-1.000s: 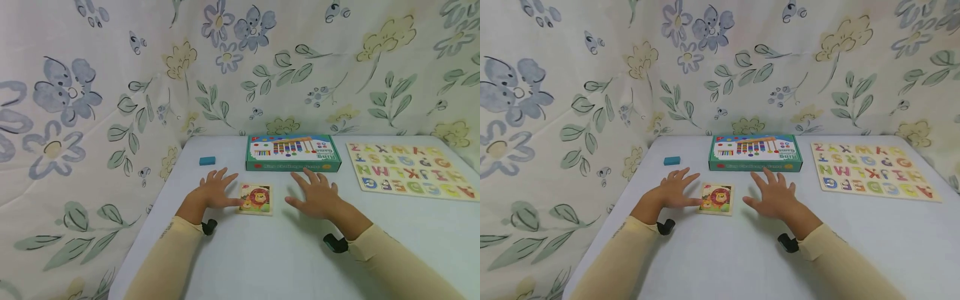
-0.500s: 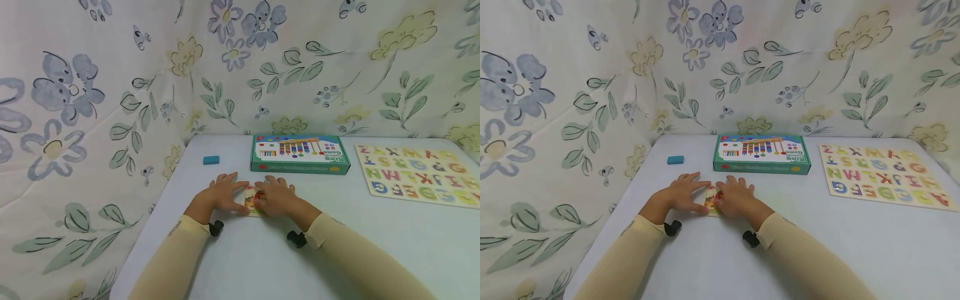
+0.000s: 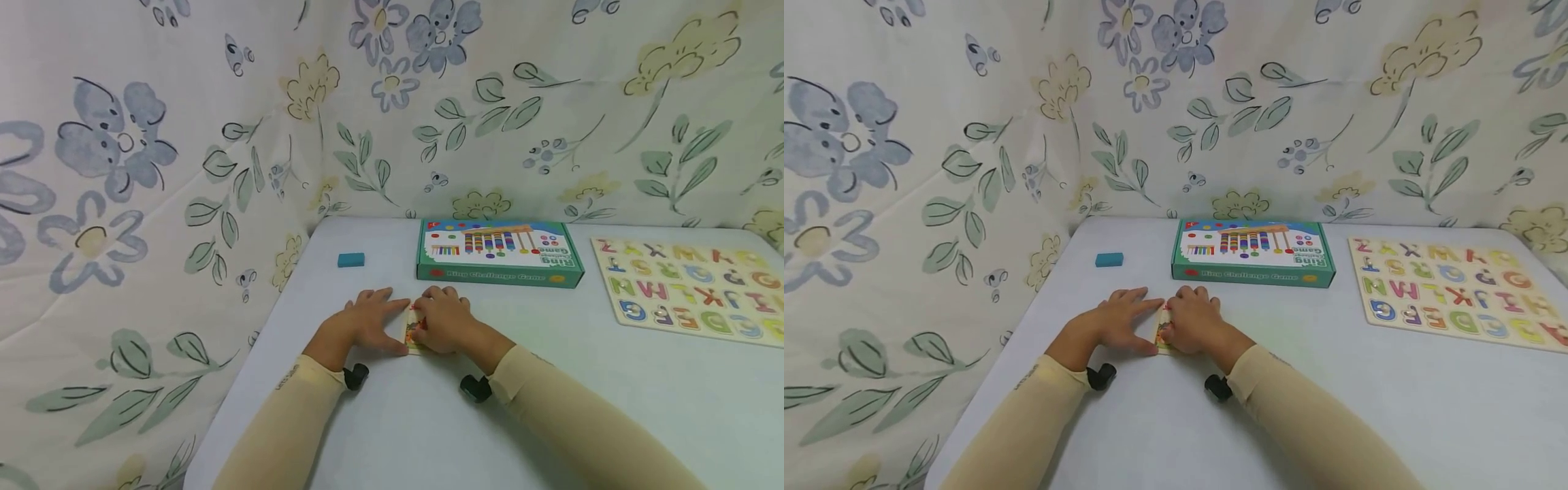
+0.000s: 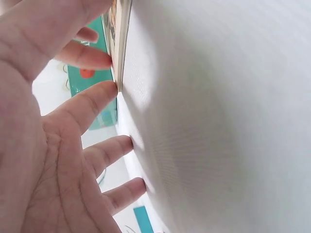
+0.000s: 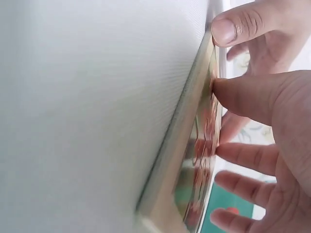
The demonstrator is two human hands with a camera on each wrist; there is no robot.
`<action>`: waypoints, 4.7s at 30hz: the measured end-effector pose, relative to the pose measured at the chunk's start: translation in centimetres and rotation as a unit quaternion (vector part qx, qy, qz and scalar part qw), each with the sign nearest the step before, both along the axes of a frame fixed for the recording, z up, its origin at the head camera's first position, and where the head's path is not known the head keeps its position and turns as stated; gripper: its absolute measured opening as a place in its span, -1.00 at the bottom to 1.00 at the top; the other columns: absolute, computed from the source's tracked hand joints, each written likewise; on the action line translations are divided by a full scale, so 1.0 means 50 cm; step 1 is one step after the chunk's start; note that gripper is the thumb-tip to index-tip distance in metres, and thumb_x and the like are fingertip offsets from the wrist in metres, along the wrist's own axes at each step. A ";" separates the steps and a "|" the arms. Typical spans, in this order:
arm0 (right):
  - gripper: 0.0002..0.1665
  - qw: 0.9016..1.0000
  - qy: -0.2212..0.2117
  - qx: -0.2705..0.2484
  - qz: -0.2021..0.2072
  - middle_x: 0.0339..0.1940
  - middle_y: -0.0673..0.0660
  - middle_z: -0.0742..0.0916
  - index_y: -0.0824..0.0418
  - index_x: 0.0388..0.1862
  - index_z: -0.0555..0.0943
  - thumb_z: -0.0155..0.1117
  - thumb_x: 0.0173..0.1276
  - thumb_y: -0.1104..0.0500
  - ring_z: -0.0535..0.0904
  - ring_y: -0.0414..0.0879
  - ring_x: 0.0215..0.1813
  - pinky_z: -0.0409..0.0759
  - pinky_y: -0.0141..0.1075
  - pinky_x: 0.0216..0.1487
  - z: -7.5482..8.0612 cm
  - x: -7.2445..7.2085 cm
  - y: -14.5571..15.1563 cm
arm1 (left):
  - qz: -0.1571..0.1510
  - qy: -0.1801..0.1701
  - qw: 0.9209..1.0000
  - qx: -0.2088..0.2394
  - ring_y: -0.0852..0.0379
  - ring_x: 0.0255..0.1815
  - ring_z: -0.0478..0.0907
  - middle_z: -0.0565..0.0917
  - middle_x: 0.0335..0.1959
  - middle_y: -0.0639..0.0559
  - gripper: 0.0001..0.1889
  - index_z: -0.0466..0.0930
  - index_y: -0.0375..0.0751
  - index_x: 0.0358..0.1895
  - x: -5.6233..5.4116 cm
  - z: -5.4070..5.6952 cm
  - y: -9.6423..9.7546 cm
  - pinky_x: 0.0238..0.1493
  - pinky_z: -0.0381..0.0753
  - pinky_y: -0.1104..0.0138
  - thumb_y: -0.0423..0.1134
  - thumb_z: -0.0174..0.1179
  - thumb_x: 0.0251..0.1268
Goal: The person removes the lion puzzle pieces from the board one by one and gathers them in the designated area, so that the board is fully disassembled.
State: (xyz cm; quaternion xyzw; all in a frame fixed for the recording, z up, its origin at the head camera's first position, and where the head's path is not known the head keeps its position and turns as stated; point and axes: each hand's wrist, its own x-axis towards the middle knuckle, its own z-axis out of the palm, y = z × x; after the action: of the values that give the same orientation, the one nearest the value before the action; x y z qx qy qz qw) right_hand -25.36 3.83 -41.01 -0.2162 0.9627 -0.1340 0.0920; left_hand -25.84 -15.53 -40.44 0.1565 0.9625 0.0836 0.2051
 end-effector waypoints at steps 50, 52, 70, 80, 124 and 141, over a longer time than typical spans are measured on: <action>-0.79 0.987 -0.098 -0.080 -0.096 -0.11 0.11 0.74 0.16 -0.05 0.75 0.46 0.36 0.18 0.56 0.02 -0.04 0.63 -0.03 0.12 0.004 -0.042 0.205 | 0.008 -0.002 1.000 0.010 -0.23 0.67 -0.09 -0.01 0.70 0.01 0.01 0.16 0.38 0.60 -0.002 0.002 0.001 0.53 0.00 -0.35 0.35 0.44 0.04; -0.74 0.988 -0.092 -0.073 -0.097 -0.04 0.14 0.72 0.15 0.00 0.74 0.46 0.35 0.16 0.55 0.05 0.02 0.61 0.03 0.16 0.005 -0.044 0.195 | 0.010 -0.003 1.000 0.012 -0.23 0.67 -0.09 0.00 0.70 0.01 0.01 0.17 0.38 0.60 -0.003 0.001 0.001 0.53 0.00 -0.35 0.35 0.44 0.04; -0.68 1.000 -0.019 -0.015 -0.009 0.20 0.16 0.57 -0.14 0.11 0.76 0.42 0.40 0.10 0.39 0.13 0.21 0.51 0.02 0.16 0.001 -0.039 0.043 | 0.010 -0.006 1.000 0.021 -0.20 0.67 -0.10 -0.02 0.70 0.05 0.00 0.17 0.44 0.59 -0.006 -0.001 0.006 0.53 -0.02 -0.35 0.36 0.44 0.03; -0.68 0.999 0.005 -0.037 0.007 0.13 0.11 0.69 -0.04 0.09 0.74 0.43 0.37 0.19 0.48 0.11 0.17 0.50 0.11 0.23 0.011 -0.030 0.030 | 0.011 -0.006 1.000 0.012 -0.21 0.66 -0.09 -0.02 0.70 0.03 0.00 0.16 0.42 0.60 -0.006 0.001 -0.001 0.53 -0.01 -0.35 0.37 0.43 0.04; -0.75 0.996 -0.020 -0.059 -0.069 -0.09 0.15 0.76 0.19 0.03 0.77 0.38 0.41 0.21 0.59 0.04 -0.06 0.68 -0.05 0.01 0.014 -0.023 0.270 | 0.001 -0.004 1.000 0.002 -0.25 0.67 -0.10 -0.02 0.70 0.00 0.02 0.13 0.36 0.62 -0.002 0.005 0.001 0.52 0.01 -0.35 0.39 0.40 0.07; -0.80 0.999 0.000 -0.043 0.005 -0.01 0.12 0.65 0.05 -0.08 0.79 0.46 0.35 0.07 0.48 0.04 0.03 0.61 -0.10 0.04 0.002 -0.011 0.092 | 0.010 -0.011 1.000 -0.004 -0.21 0.68 -0.11 -0.04 0.71 0.03 0.02 0.11 0.40 0.62 -0.005 0.003 0.003 0.54 0.00 -0.33 0.40 0.39 0.07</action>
State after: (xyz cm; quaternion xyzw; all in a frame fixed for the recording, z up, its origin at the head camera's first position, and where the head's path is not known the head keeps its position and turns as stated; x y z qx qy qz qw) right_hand -25.92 8.45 -40.92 -0.2246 0.9550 -0.1751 0.0828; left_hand -26.09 -15.36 -40.28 0.1455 0.9621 0.0833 0.2151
